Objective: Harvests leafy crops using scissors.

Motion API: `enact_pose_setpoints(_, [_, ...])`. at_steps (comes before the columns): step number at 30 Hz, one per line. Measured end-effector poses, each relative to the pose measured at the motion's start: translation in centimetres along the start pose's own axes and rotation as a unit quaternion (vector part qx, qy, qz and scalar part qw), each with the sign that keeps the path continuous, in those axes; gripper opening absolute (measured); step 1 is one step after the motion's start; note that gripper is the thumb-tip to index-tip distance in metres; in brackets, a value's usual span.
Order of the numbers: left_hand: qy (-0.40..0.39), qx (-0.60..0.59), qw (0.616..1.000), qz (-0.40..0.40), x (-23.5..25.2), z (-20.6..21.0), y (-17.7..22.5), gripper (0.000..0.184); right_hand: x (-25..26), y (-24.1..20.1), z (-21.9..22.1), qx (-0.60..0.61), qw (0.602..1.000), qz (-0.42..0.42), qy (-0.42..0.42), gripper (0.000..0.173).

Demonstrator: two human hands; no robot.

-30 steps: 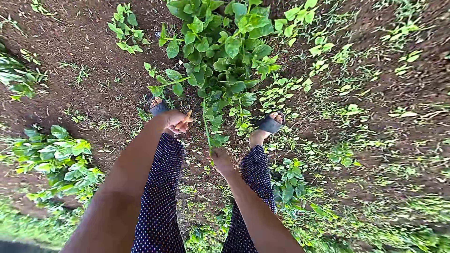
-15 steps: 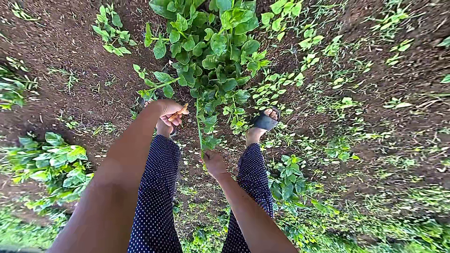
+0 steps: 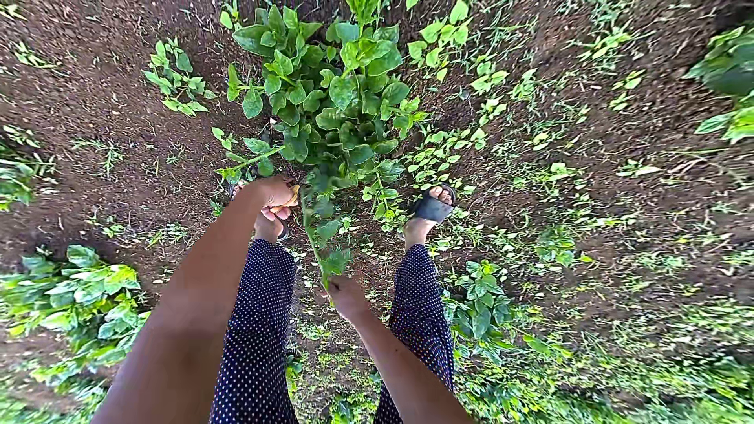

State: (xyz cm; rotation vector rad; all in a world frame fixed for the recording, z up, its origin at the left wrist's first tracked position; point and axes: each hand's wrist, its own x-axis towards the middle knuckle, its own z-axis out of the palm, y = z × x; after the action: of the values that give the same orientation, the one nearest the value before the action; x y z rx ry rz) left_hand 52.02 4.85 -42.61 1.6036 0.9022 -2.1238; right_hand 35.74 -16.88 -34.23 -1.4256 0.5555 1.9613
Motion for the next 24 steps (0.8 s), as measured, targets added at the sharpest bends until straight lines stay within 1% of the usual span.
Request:
enact_pose_setpoints(2, [-0.001,0.015,1.0,0.019,-0.1,0.8,-2.3,0.038,-1.5,2.2,0.7,0.1,0.995,0.001,-0.018,0.031])
enact_pose_setpoints(3, [-0.006,0.019,0.999,0.033,-0.7,1.4,-3.7,0.035,-2.4,3.5,1.0,0.169,0.985,0.004,-0.037,0.03])
enact_pose_setpoints(5, [0.004,0.031,0.995,0.09,-2.5,3.1,-5.6,0.028,-4.0,6.2,1.4,0.299,0.95,0.02,-0.088,0.027])
enact_pose_setpoints(6, [0.022,0.04,0.991,0.123,-3.4,4.1,-5.7,0.028,-4.6,7.3,1.5,0.356,0.927,0.043,-0.115,0.026])
enact_pose_setpoints(7, [0.049,0.05,0.986,0.151,-4.1,5.2,-5.1,0.032,-5.1,8.1,1.7,0.411,0.899,0.072,-0.131,0.024])
enact_pose_setpoints(9, [0.101,0.069,0.976,0.183,-4.7,7.6,-2.2,0.042,-6.0,8.0,1.9,0.503,0.844,0.124,-0.142,0.017])
enact_pose_setpoints(11, [0.146,0.079,0.965,0.202,-3.3,10.0,2.0,0.047,-6.5,7.4,1.5,0.569,0.798,0.131,-0.149,0.016])
enact_pose_setpoints(12, [0.164,0.076,0.961,0.209,-2.1,11.1,4.3,0.048,-6.5,7.5,1.2,0.596,0.779,0.126,-0.152,0.019])
enact_pose_setpoints(14, [0.187,0.069,0.958,0.207,0.5,12.8,8.9,0.049,-6.5,8.1,0.4,0.62,0.76,0.128,-0.148,0.021])
enact_pose_setpoints(16, [0.206,0.079,0.959,0.179,3.1,13.8,12.7,0.048,-6.5,8.9,-0.3,0.618,0.763,0.146,-0.119,0.018])
enact_pose_setpoints(19, [0.234,0.083,0.956,0.154,6.9,15.0,15.9,0.047,-6.4,9.7,-1.3,0.582,0.796,0.133,-0.102,0.011])
enact_pose_setpoints(21, [0.241,0.062,0.957,0.147,7.0,15.1,15.9,0.047,-6.2,10.1,-1.1,0.539,0.829,0.097,-0.113,0.013])
enact_pose_setpoints(23, [0.237,0.026,0.96,0.147,4.3,14.5,13.9,0.042,-6.3,10.3,-0.3,0.495,0.851,0.076,-0.156,0.015])
enact_pose_setpoints(24, [0.24,0.007,0.957,0.161,2.4,13.7,12.3,0.04,-6.2,10.3,0.1,0.481,0.855,0.07,-0.181,0.017])
